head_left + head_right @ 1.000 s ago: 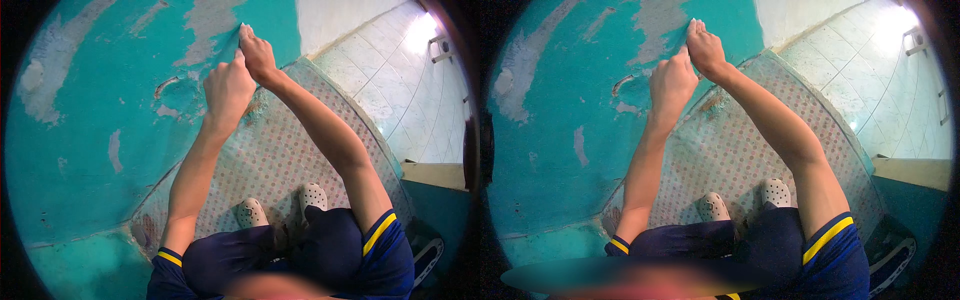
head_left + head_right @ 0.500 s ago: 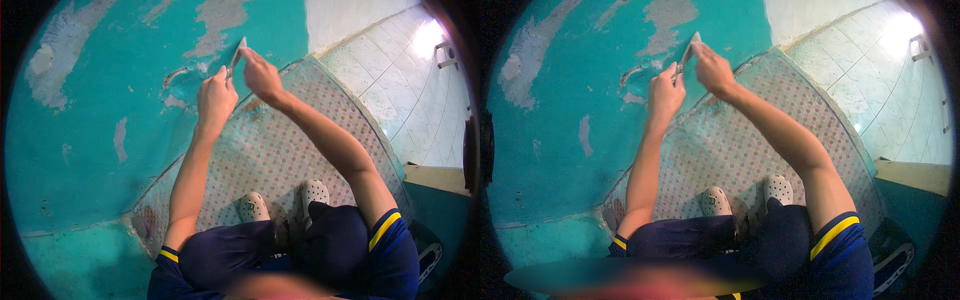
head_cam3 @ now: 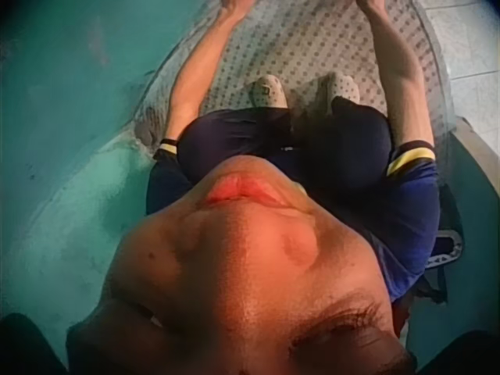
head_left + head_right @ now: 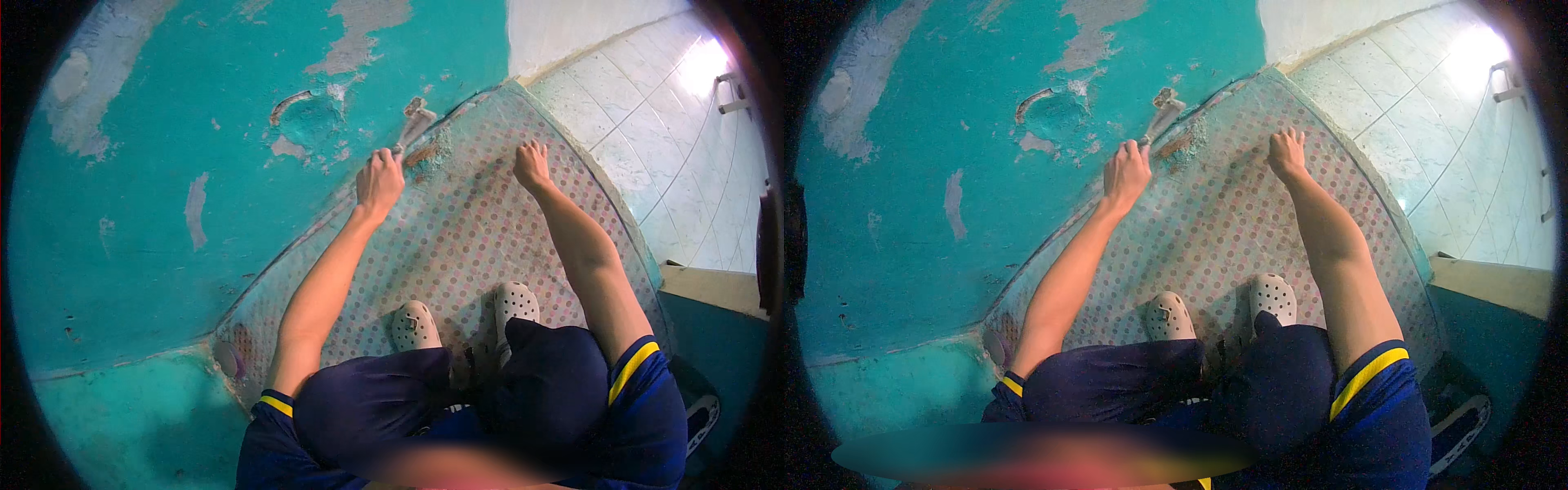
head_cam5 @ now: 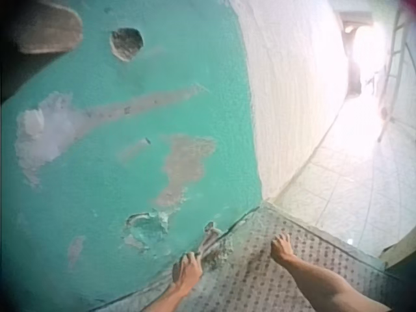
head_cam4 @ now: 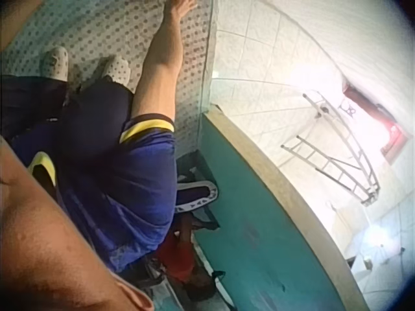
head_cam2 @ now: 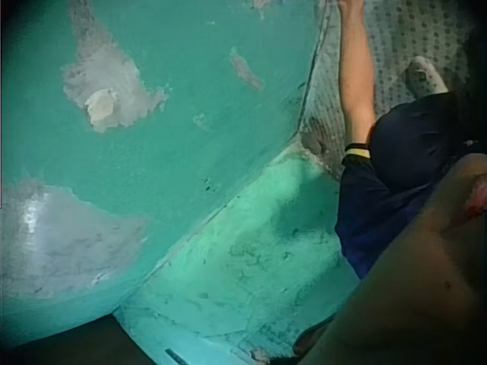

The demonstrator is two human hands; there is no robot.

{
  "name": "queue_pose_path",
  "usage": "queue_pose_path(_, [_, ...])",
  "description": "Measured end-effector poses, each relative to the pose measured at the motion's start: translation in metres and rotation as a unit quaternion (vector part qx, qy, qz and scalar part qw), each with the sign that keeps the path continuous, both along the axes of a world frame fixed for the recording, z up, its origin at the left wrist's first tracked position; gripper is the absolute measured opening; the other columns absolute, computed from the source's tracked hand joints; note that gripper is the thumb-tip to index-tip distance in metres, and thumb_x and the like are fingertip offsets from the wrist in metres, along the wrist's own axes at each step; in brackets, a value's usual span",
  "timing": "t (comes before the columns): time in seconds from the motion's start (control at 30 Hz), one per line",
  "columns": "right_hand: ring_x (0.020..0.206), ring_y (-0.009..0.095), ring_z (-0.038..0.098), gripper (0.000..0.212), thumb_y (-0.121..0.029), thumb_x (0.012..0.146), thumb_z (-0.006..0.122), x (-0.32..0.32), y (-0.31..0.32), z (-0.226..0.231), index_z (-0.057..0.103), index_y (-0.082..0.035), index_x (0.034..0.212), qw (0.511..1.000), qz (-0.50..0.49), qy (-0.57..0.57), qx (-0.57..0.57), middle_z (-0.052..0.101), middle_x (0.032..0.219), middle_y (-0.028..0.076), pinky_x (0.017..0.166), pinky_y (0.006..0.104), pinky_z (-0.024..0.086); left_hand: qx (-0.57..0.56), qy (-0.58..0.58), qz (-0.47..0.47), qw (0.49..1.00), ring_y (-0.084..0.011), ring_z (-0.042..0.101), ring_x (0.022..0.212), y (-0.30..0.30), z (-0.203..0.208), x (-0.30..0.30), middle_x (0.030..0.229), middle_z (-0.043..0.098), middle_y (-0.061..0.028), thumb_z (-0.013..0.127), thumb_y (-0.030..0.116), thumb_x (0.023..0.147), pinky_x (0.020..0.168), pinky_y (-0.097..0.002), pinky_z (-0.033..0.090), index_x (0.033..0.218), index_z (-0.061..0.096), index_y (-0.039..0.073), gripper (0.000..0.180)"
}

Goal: Scraping old paint or plaster from a turquoise-colored wall using a metal putty knife.

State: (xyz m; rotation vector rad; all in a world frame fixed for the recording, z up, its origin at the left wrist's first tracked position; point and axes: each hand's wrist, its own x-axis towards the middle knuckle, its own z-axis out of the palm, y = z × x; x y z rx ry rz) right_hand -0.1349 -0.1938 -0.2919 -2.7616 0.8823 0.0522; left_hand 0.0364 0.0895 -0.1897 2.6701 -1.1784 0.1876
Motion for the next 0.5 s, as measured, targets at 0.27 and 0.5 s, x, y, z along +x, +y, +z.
queue_pose_path(0.27, [0.139, 0.037, 0.031, 0.033, -0.016, 0.082, 0.064, 0.002, 0.0, -0.009, 0.062, 0.001, 0.111, 1.0, 0.014, 0.009, -0.019, 0.041, 0.142, 0.024, 0.113, 0.0561, 0.026, 0.02, 0.015, 0.014, 1.0, -0.043, 0.064, 0.065, 0.021, -0.027, 0.013, 0.075, 0.064, -0.0238, 0.055, 0.028, 0.096, 0.056, -0.0491, 0.052, 0.095, 0.052, -0.001, 0.029])
queue_pose_path(0.5, [0.139, 0.038, 0.031, 0.03, -0.011, 0.088, 0.05, 0.009, 0.003, -0.016, 0.061, 0.003, 0.112, 0.999, 0.035, -0.011, -0.007, 0.037, 0.145, 0.026, 0.115, 0.0538, 0.025, 0.016, 0.088, 0.042, 0.995, -0.0438, 0.064, 0.068, 0.034, -0.042, 0.007, 0.078, 0.064, -0.0257, 0.059, 0.027, 0.093, 0.057, -0.0501, 0.049, 0.099, 0.052, -0.001, 0.029])
